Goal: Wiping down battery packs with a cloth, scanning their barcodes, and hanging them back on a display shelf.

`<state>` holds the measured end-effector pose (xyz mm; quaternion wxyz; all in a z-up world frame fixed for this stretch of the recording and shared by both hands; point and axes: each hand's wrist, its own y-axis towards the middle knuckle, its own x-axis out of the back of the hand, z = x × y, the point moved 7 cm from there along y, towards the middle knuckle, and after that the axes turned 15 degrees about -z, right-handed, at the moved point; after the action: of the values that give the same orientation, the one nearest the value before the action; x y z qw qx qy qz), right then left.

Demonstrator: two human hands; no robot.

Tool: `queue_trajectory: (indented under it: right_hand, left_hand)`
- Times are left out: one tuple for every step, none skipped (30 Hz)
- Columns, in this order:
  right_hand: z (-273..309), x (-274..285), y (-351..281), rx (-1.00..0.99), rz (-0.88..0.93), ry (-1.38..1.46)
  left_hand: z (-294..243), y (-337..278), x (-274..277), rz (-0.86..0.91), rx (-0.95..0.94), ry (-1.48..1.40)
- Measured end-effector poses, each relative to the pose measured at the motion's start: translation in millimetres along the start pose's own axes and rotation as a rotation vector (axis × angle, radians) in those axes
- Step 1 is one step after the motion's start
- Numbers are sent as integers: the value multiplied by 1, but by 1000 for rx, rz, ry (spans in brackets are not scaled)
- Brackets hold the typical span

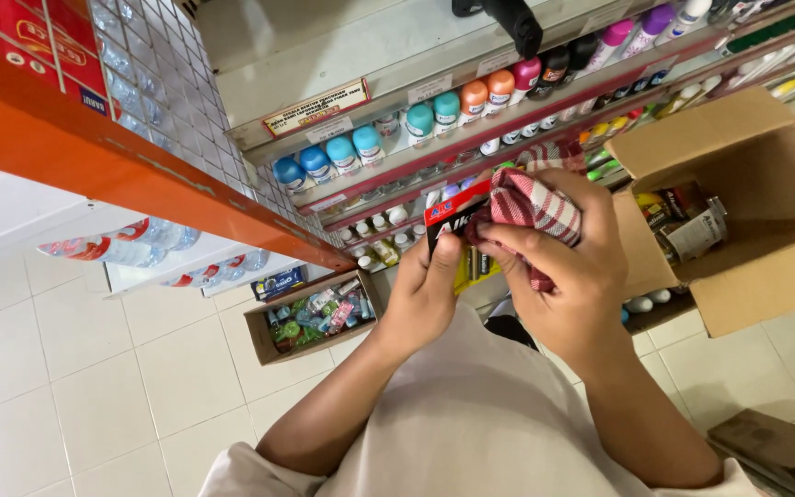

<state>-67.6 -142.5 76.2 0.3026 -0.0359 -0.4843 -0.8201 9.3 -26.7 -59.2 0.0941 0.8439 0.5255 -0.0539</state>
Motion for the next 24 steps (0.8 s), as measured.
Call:
queue_trajectory:
  right_hand:
    - [-1, 0, -1, 3, -5, -3]
    - [-2, 0, -2, 7, -7, 10]
    - [-2, -1, -4, 7, -4, 23]
    - [-6, 0, -6, 7, -4, 21]
    - [-10, 0, -6, 9, -24, 6]
    - [-14, 0, -7, 11, -44, -9]
    - [-16, -1, -7, 13, -46, -9]
    - [-20, 0, -7, -15, -76, -41]
    - [-23, 2, -8, -45, -103, -73]
    - [-18, 0, -10, -46, -103, -74]
    - [-11, -5, -13, -25, -80, -42]
    - [-4, -10, -15, -5, -58, -8]
    - [-5, -11, -15, -4, -61, -10]
    - [-5, -12, -15, 14, -64, 9]
    - [-6, -11, -15, 32, -64, 23]
    - [-10, -10, -12, 32, -65, 15]
    - [-17, -8, -10, -22, -92, -5]
    - [-24, -7, -7, -76, -120, -25]
    - [-20, -9, -8, -75, -123, -24]
    - [-16, -11, -8, -69, -136, -13]
    - [-12, -11, -10, -67, -146, -3]
    - [-9, -13, -12, -71, -145, -4]
    - [-1, -15, -14, 27, -107, -50]
    - [7, -17, -17, 125, -68, -94]
  left_hand:
    - [-6, 0, -2, 5, -4, -1]
    - [-15, 1, -3, 3, -58, 25]
    - [-23, -1, -4, -1, -106, 51]
    - [-22, -3, -3, 1, -106, 50]
    - [-19, -4, -1, -15, -62, 65]
    - [-16, -4, 2, -31, -17, 80]
    - [-22, -3, 0, -30, -19, 79]
    - [-29, -1, -3, -16, -36, 78]
    - [-36, -1, -6, -3, -49, 76]
    - [-22, -2, -6, -2, -48, 76]
    - [-3, -3, -2, -41, 23, 100]
    - [16, -3, 2, -78, 95, 125]
    - [5, 0, 1, -74, 94, 125]
    - [-13, 2, -2, -54, 5, 91]
    - [-30, 4, -7, -29, -80, 53]
    - [-19, 1, -6, -23, -79, 48]
    - [-7, -2, -1, -41, -51, 101]
    - [5, -6, 4, -57, -23, 154]
    - [6, -5, 3, -56, -25, 155]
    - [7, -5, 1, -62, -29, 141]
    - [8, -6, 0, -66, -27, 127]
    - [-5, -2, -1, -65, -24, 128]
    - [-12, 0, -5, -41, 72, 17]
    - [-19, 3, -9, -18, 168, -94]
